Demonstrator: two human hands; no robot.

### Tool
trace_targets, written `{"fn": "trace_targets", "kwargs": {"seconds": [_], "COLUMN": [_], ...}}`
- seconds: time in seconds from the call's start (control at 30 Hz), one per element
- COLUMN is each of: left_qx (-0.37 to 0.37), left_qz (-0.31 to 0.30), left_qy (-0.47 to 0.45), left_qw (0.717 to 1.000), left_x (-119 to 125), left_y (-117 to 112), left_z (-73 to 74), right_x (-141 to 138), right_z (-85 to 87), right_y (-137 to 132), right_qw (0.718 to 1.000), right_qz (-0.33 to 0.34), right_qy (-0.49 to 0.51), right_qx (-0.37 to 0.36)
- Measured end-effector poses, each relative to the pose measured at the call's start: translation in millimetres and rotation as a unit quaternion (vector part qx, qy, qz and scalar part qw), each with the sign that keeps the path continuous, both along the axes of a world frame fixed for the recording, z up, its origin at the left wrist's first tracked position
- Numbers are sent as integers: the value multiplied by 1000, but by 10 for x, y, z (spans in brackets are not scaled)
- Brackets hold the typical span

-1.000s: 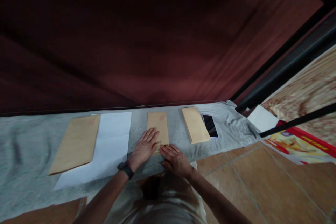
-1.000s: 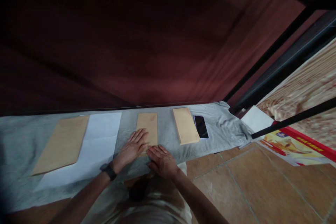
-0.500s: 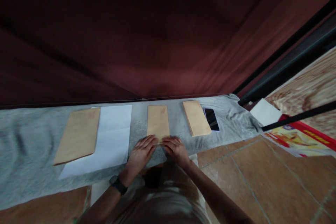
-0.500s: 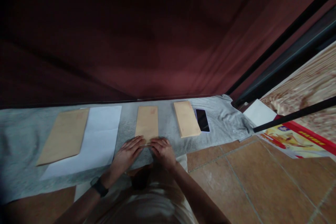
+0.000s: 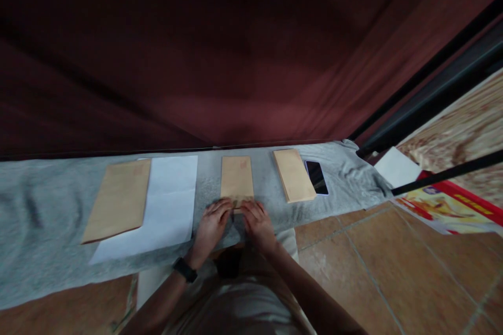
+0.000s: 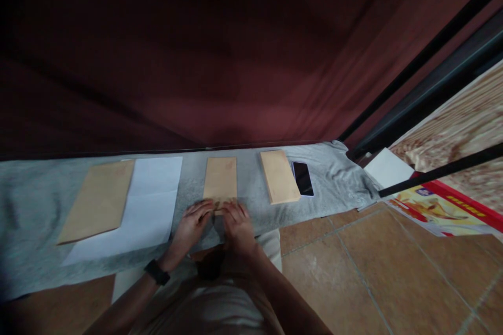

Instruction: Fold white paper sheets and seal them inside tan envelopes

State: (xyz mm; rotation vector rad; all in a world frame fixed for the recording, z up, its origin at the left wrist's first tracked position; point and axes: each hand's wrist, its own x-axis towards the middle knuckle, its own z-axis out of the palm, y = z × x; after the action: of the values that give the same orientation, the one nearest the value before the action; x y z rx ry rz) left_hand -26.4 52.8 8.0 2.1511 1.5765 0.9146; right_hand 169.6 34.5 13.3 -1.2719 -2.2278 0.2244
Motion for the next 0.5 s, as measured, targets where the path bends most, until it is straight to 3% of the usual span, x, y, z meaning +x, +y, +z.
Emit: {"fn": "trace_targets", "kwargs": {"seconds": [0.1, 0.23, 0.5], "left_qx": [-6, -8, -6], "left_qz": [10, 12, -8], "left_qy": [-11, -16, 35], "left_qw": [1000, 1000, 999], "left_x": [15, 27, -17], "left_y": [-5, -12, -88], "left_z": [7, 12, -1], "right_x": [-79, -116, 70], "right_z": [26, 10, 16], "right_y": [-142, -208, -189], "right_qw": [997, 997, 998], "right_qz": [67, 41, 8], "right_qy": [-34, -52, -45], "right_qx": [-6, -32, -48]}}
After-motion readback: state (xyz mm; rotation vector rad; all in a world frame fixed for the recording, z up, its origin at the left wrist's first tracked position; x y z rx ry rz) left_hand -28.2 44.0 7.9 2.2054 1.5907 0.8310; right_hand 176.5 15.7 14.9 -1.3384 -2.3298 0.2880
